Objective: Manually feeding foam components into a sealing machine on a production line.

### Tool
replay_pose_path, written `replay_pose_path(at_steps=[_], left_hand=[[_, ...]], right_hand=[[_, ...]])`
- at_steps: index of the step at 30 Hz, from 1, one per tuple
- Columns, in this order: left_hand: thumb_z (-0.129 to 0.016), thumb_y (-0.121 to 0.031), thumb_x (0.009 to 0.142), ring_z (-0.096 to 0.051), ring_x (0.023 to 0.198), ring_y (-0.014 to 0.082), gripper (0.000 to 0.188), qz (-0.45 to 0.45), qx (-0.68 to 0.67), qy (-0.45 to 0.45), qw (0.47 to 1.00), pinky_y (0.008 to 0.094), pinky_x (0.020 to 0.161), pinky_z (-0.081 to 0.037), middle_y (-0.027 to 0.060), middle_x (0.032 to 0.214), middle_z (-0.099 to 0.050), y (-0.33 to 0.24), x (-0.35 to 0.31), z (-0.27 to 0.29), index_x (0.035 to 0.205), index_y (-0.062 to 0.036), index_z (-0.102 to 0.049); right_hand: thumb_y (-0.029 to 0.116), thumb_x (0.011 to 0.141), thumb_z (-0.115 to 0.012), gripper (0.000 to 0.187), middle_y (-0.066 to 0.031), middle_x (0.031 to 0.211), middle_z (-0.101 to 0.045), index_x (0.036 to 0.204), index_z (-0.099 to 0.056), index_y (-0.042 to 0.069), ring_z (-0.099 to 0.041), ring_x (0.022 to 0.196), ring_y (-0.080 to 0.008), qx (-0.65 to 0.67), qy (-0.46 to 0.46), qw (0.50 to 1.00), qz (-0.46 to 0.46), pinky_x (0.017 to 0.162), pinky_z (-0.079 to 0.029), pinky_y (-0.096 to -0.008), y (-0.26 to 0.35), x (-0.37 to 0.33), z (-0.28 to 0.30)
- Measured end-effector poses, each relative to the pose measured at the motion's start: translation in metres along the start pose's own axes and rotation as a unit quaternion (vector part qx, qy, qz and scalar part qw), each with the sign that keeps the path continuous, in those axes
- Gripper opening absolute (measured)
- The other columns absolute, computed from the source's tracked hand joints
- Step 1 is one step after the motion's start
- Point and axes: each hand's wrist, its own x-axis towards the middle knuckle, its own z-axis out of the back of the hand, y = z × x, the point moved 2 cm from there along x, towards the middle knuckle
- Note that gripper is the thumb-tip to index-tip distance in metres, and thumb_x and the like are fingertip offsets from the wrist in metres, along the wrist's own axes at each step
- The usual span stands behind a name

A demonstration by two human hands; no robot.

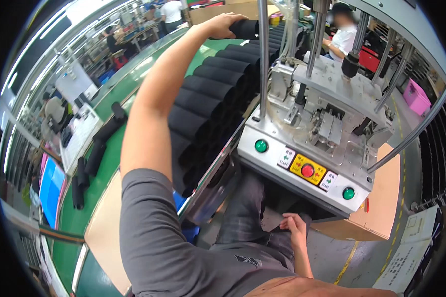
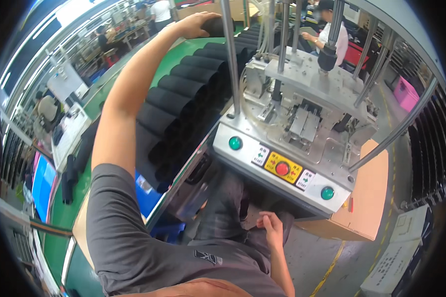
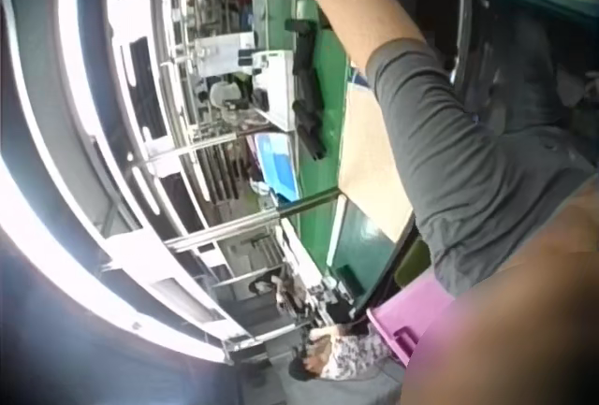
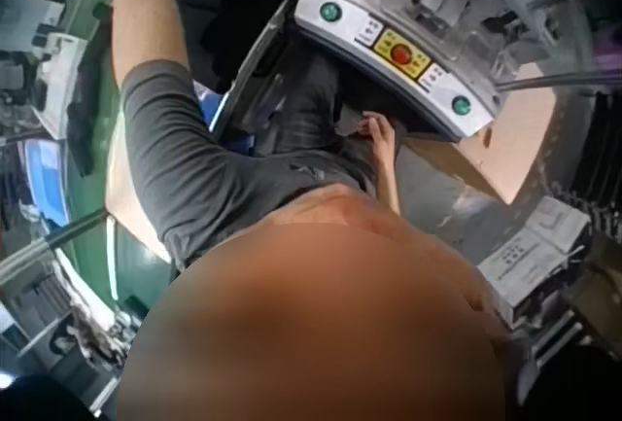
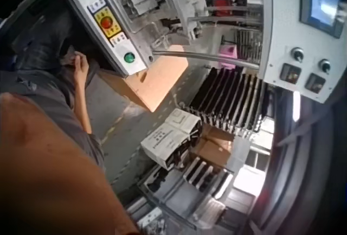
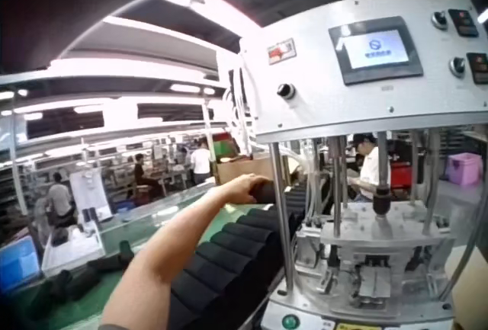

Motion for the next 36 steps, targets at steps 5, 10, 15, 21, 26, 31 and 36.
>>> replay_pose_path(at_steps=[5, 10, 15, 21, 26, 31, 36], left_hand=[[-0.082, -0.001, 0.074, -0.071, 0.121, 0.0412, 0.079, 0.008, -0.039, 0.03, 0.999, 0.0502, 0.107, -0.059, 0.0149, 0.137, -0.074, 0.028, 0.094, -0.101, 0.149, -0.0173, -0.066], [-0.08, -0.007, 0.078, -0.073, 0.119, 0.0414, 0.064, 0.072, -0.047, 0.162, 0.983, 0.0503, 0.103, -0.061, 0.0175, 0.137, -0.076, 0.041, 0.128, -0.151, 0.141, -0.0111, -0.073], [-0.063, -0.009, 0.077, -0.072, 0.114, 0.0388, 0.073, 0.119, -0.087, 0.259, 0.955, 0.0485, 0.094, -0.061, 0.0142, 0.137, -0.073, 0.001, 0.127, -0.172, 0.15, -0.0163, -0.065], [-0.063, -0.018, 0.077, -0.07, 0.115, 0.038, 0.069, 0.084, -0.165, 0.172, 0.968, 0.0514, 0.089, -0.061, 0.0137, 0.132, -0.073, 0.029, 0.115, -0.174, 0.145, -0.0155, -0.067], [-0.066, -0.023, 0.077, -0.069, 0.113, 0.0371, 0.062, 0.117, -0.142, 0.224, 0.957, 0.0527, 0.092, -0.059, 0.0136, 0.129, -0.073, 0.005, 0.124, -0.162, 0.138, -0.0137, -0.069], [-0.069, -0.032, 0.081, -0.069, 0.114, 0.0372, 0.057, 0.109, -0.158, 0.26, 0.947, 0.0545, 0.094, -0.059, 0.0134, 0.131, -0.073, 0.007, 0.131, -0.158, 0.135, -0.0121, -0.071], [-0.069, -0.048, 0.096, -0.072, 0.124, 0.0384, 0.064, 0.165, -0.137, 0.244, 0.946, 0.0581, 0.104, -0.059, 0.0135, 0.149, -0.072, 0.032, 0.109, -0.131, 0.145, -0.007, -0.072]], right_hand=[[0.023, 0.117, -0.058, 0.034, -0.0156, 0.1, -0.075, 0.13, -0.07, -0.007, -0.071, 0.087, -0.0219, 0.013, -0.064, 0.997, -0.035, 0.085, -0.059, -0.0323, -0.006, 0.005, 0.007], [0.022, 0.117, -0.059, 0.034, -0.016, 0.101, -0.075, 0.131, -0.069, -0.007, -0.071, 0.088, -0.0218, 0.028, -0.087, 0.995, -0.051, 0.087, -0.059, -0.0325, -0.009, 0.023, 0.01], [0.022, 0.117, -0.059, 0.033, -0.0158, 0.101, -0.075, 0.132, -0.069, -0.007, -0.071, 0.089, -0.0212, 0.023, -0.106, 0.992, -0.07, 0.087, -0.059, -0.0322, -0.018, 0.026, 0.023], [0.021, 0.116, -0.06, 0.033, -0.016, 0.102, -0.075, 0.134, -0.068, -0.007, -0.071, 0.088, -0.0211, 0.013, -0.093, 0.994, -0.055, 0.086, -0.059, -0.0316, -0.008, 0.032, 0.023], [0.021, 0.117, -0.058, 0.034, -0.0156, 0.102, -0.074, 0.135, -0.067, -0.006, -0.071, 0.086, -0.0209, -0.007, -0.116, 0.993, -0.022, 0.083, -0.058, -0.0302, 0.002, 0.033, 0.029], [0.02, 0.115, -0.061, 0.034, -0.0152, 0.103, -0.075, 0.136, -0.066, -0.006, -0.071, 0.086, -0.0207, -0.005, -0.115, 0.993, -0.017, 0.082, -0.058, -0.0304, -0.002, 0.027, 0.032], [0.021, 0.113, -0.066, 0.036, -0.0152, 0.105, -0.075, 0.136, -0.066, -0.006, -0.07, 0.088, -0.0209, 0.002, -0.056, 0.998, -0.031, 0.084, -0.059, -0.0321, -0.005, 0.029, 0.023]])
